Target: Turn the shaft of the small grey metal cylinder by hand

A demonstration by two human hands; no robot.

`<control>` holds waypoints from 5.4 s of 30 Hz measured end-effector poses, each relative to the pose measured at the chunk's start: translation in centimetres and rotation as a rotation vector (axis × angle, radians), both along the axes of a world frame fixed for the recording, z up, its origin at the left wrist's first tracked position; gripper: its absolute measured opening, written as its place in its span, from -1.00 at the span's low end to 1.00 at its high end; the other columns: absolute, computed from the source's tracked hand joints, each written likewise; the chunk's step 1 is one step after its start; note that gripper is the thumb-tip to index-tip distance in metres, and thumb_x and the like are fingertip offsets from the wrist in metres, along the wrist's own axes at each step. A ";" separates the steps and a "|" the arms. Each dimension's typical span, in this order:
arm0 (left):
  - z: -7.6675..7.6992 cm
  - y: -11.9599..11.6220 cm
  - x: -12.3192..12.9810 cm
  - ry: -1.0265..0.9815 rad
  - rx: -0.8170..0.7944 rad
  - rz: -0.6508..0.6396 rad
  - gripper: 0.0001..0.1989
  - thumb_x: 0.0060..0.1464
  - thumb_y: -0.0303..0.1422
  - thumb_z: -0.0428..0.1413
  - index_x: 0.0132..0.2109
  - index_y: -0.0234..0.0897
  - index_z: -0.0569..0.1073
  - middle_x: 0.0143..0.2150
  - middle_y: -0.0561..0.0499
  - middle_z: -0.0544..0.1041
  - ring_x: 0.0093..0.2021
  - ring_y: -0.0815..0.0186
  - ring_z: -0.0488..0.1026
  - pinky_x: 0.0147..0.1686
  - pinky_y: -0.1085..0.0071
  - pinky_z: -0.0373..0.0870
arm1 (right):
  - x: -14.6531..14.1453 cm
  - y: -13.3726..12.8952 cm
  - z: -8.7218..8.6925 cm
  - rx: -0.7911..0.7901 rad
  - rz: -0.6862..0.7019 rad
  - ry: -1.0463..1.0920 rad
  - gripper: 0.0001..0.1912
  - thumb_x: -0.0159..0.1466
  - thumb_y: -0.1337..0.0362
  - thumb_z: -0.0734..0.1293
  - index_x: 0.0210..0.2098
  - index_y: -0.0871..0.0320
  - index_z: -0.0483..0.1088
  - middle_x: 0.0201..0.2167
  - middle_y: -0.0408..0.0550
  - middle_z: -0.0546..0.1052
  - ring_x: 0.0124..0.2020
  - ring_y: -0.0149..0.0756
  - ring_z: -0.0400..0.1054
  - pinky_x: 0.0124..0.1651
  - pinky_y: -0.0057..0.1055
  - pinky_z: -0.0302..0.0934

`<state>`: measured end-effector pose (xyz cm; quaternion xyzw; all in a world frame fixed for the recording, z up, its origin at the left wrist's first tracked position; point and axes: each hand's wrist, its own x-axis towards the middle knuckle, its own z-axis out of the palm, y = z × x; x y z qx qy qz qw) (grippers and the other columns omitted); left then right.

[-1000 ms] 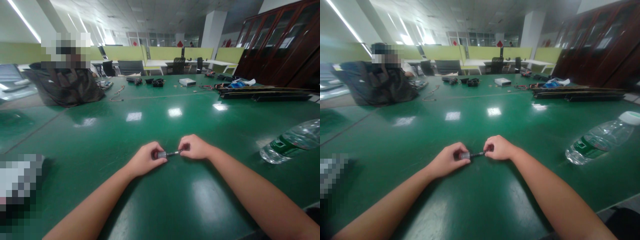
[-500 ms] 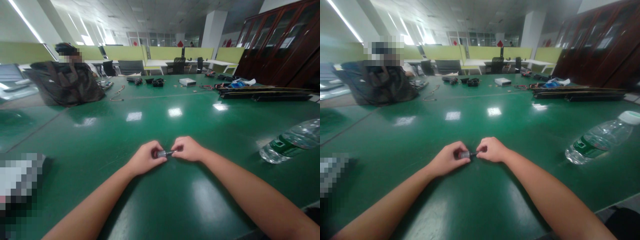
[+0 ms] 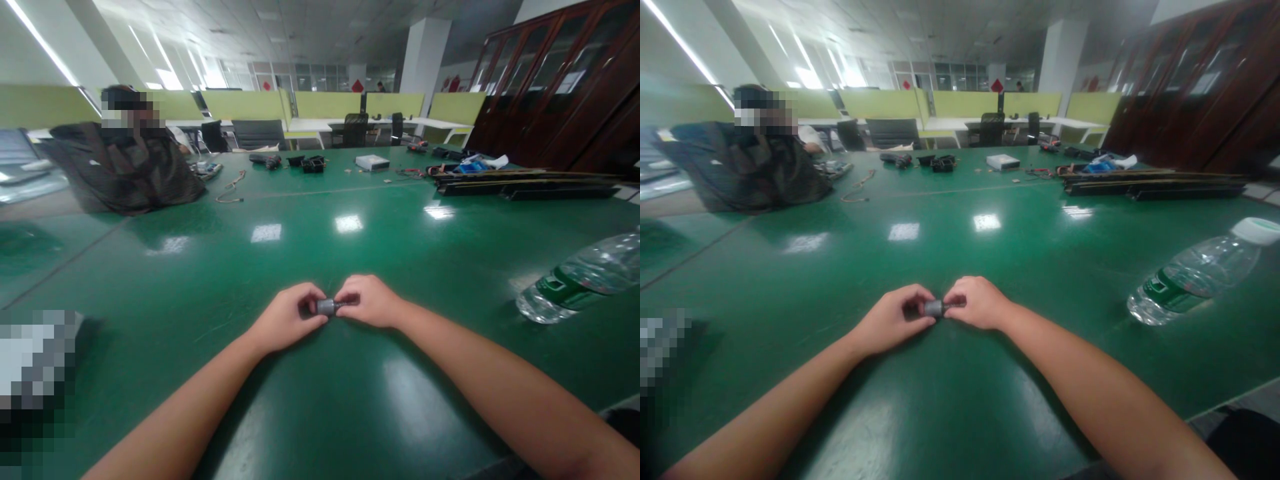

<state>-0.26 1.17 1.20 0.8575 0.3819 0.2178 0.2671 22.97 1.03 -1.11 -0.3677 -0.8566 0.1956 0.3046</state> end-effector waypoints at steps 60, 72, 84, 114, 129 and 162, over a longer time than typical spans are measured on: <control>-0.1 0.1 -0.1 0.028 0.009 -0.037 -0.81 0.11 -0.25 0.19 -0.20 -0.26 0.43 -0.30 0.02 0.46 -0.32 0.29 0.42 -0.30 0.41 0.35 | 1.2 -0.2 0.4 0.015 0.058 -0.046 -0.85 0.13 0.32 0.45 -0.27 0.15 0.55 -0.36 -0.08 0.55 -0.31 -0.33 0.39 -0.20 -0.42 0.22; -0.4 0.2 -0.2 0.034 0.029 -0.042 -0.81 0.11 -0.24 0.19 -0.21 -0.26 0.43 -0.30 0.03 0.46 -0.32 0.30 0.41 -0.31 0.41 0.34 | 1.7 0.0 0.3 0.028 0.041 -0.048 -0.91 0.14 0.32 0.44 -0.33 0.16 0.55 -0.41 -0.10 0.55 -0.35 -0.35 0.38 -0.22 -0.43 0.21; -0.1 0.1 -0.1 0.031 0.015 -0.046 -0.81 0.12 -0.25 0.19 -0.20 -0.27 0.44 -0.29 0.03 0.46 -0.31 0.30 0.41 -0.29 0.40 0.35 | 2.4 0.0 0.6 -0.008 0.013 -0.057 -0.91 0.11 0.34 0.45 -0.35 0.17 0.55 -0.40 -0.10 0.55 -0.34 -0.36 0.40 -0.21 -0.43 0.23; -0.2 0.1 -0.2 0.005 0.031 -0.056 -0.77 0.08 -0.23 0.21 -0.20 -0.27 0.43 -0.30 0.03 0.46 -0.32 0.30 0.41 -0.31 0.40 0.35 | 0.0 -0.7 0.5 -0.114 0.000 -0.002 -0.80 0.14 0.36 0.44 -0.20 0.16 0.55 -0.35 -0.10 0.55 -0.36 -0.39 0.38 -0.25 -0.49 0.21; -0.3 0.2 -0.1 0.017 0.012 -0.044 -0.78 0.10 -0.21 0.19 -0.19 -0.27 0.46 -0.31 0.03 0.47 -0.33 0.30 0.42 -0.32 0.42 0.35 | 0.2 -0.5 0.1 0.044 0.078 -0.073 -0.82 0.22 0.30 0.40 -0.18 0.16 0.55 -0.31 -0.05 0.56 -0.25 -0.30 0.38 -0.17 -0.42 0.20; -0.2 0.0 0.0 0.035 0.015 -0.023 -0.75 0.12 -0.17 0.17 -0.20 -0.26 0.45 -0.38 0.05 0.44 -0.40 0.33 0.38 -0.39 0.44 0.31 | 0.8 -0.4 0.5 0.048 0.079 -0.092 -0.85 0.17 0.35 0.40 -0.24 0.15 0.55 -0.37 -0.07 0.54 -0.30 -0.31 0.37 -0.19 -0.41 0.20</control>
